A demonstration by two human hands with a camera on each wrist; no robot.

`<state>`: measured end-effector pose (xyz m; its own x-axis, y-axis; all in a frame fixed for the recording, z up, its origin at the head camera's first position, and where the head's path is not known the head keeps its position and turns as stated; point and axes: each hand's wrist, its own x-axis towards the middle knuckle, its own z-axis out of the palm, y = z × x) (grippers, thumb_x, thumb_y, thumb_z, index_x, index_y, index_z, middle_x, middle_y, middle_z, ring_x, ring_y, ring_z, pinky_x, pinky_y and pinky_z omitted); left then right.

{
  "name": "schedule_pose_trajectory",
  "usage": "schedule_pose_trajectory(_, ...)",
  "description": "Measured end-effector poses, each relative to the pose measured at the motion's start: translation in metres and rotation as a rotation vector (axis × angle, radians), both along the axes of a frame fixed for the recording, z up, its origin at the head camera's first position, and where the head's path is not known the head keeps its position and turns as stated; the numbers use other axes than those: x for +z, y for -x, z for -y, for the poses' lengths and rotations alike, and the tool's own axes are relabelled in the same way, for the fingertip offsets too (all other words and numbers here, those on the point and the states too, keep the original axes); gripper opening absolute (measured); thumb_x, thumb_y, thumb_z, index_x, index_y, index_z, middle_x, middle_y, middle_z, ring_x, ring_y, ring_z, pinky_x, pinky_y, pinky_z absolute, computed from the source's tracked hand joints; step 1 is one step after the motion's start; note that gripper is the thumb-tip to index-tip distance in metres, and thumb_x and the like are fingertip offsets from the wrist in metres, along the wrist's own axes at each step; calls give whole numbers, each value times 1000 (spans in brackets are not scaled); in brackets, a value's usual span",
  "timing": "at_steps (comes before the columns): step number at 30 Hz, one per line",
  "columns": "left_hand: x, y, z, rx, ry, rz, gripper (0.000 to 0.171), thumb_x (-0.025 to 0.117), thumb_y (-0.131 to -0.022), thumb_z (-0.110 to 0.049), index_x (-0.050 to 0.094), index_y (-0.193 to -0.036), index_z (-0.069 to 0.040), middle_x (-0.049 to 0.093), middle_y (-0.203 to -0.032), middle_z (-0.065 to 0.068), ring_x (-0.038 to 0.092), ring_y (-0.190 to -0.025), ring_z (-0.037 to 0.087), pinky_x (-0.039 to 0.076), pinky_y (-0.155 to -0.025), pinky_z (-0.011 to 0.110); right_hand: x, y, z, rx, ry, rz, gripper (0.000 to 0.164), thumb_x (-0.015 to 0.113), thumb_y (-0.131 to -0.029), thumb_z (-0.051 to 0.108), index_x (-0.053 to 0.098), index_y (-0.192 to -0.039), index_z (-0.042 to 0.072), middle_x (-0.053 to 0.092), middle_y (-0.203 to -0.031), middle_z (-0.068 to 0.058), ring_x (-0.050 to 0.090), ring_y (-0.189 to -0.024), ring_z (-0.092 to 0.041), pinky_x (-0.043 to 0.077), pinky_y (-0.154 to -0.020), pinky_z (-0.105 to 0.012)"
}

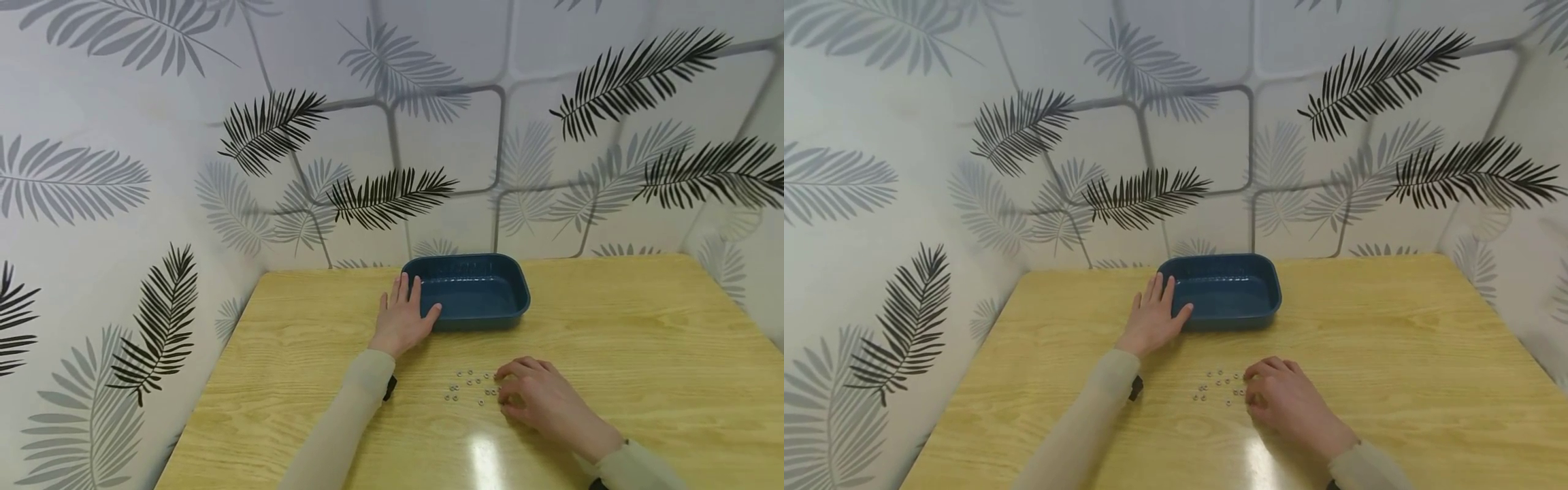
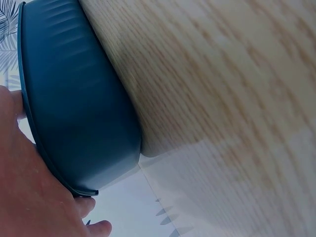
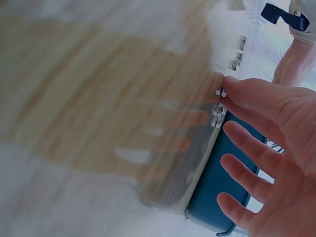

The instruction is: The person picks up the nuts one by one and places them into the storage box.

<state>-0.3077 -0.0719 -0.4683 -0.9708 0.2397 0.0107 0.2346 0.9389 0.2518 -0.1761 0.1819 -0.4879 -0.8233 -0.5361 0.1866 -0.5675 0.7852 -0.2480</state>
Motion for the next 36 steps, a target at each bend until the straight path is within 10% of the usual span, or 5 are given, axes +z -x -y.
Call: schedule_pose_trajectory(36, -3, 2, 1, -11, -2, -8, 80, 28, -100, -64, 9, -160, -14, -1, -164, 12, -2, -150, 26, 6, -118, 51, 9, 3, 7, -5, 70, -106, 11, 78, -74, 15, 71, -69, 23, 68, -100, 2, 55, -102, -24, 46, -86, -50)
